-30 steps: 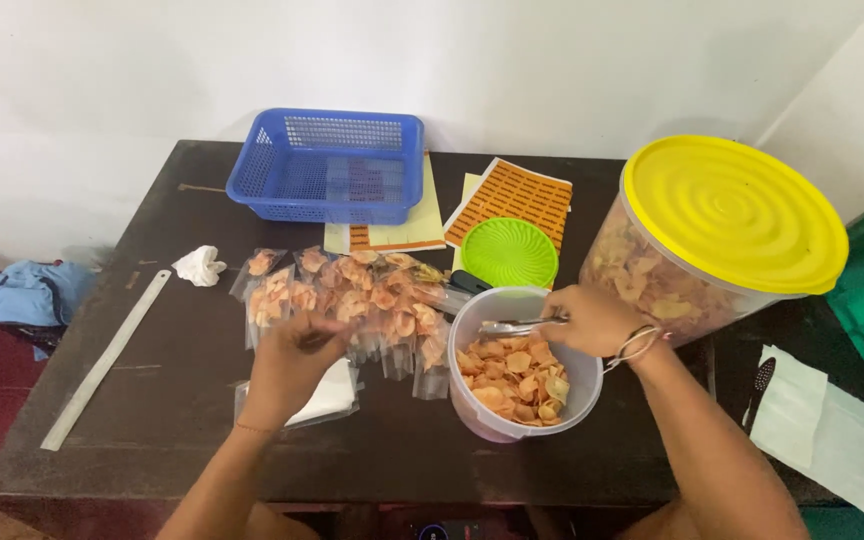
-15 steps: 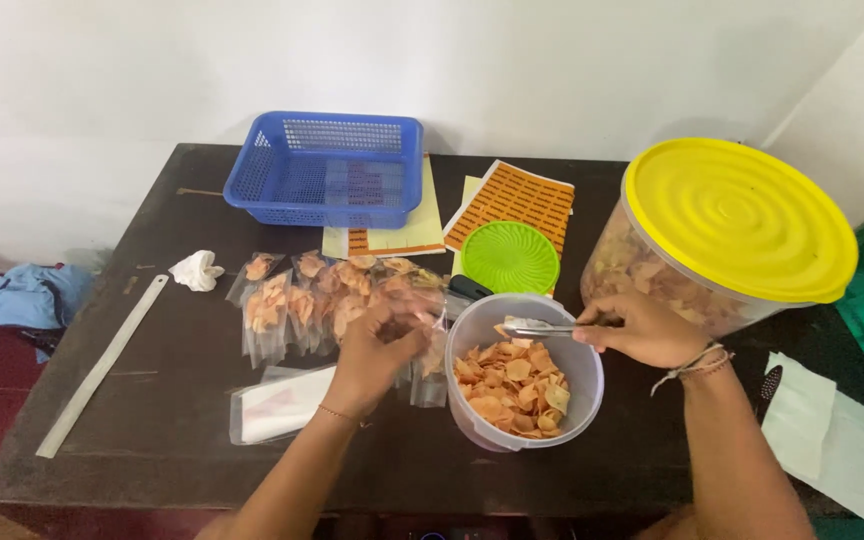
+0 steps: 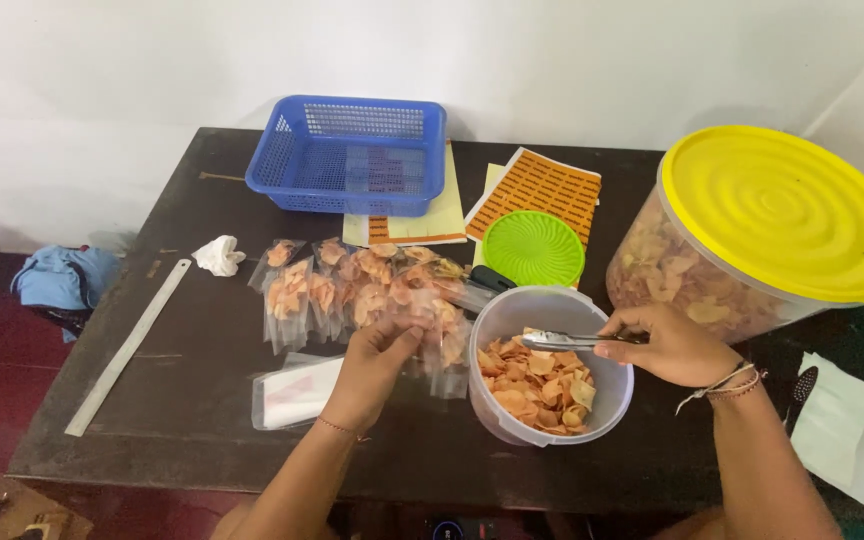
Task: The person is using tongs to fill small plastic bags with chips from a bowl.
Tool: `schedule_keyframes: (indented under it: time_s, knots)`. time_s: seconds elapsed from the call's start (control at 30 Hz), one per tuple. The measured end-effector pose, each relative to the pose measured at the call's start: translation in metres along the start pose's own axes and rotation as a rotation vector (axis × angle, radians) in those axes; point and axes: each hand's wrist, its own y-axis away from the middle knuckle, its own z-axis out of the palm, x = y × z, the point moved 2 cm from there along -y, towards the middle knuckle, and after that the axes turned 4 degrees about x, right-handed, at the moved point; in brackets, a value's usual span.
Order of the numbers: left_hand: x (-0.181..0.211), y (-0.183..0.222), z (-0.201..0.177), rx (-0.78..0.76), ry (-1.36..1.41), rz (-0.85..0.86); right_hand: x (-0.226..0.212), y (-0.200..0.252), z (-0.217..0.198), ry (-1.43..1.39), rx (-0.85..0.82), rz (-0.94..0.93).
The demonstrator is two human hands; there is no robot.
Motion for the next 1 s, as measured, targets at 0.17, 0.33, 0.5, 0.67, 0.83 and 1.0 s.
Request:
schedule_keyframes:
  time_s: [0.17, 0.33, 0.5, 0.67, 0.83, 1.0]
  knots:
    - [0.022, 0.009, 0.002, -0.100, -0.132, 0.055, 0.014, -0.003, 0.005, 0.071, 0.035, -0.034]
    - [0.032, 0.012, 0.003, -0.103, -0.252, 0.126, 0.012, -0.003, 0.004, 0.051, 0.035, -0.044]
    - [0.023, 0.008, 0.000, -0.066, -0.160, 0.072, 0.021, -0.008, 0.007, 0.047, 0.047, -0.034]
    - [0.042, 0.014, 0.001, 0.019, -0.198, 0.050, 0.013, -0.007, 0.008, 0.059, 0.038, 0.022]
    - [0.040, 0.010, 0.000, 0.046, -0.070, -0.016, 0.011, -0.005, 0.002, 0.059, 0.040, 0.034]
    - [-0.038, -0.024, -0.020, 0.021, 0.179, -0.111, -0.002, 0.007, -0.008, -0.053, 0.021, 0.031]
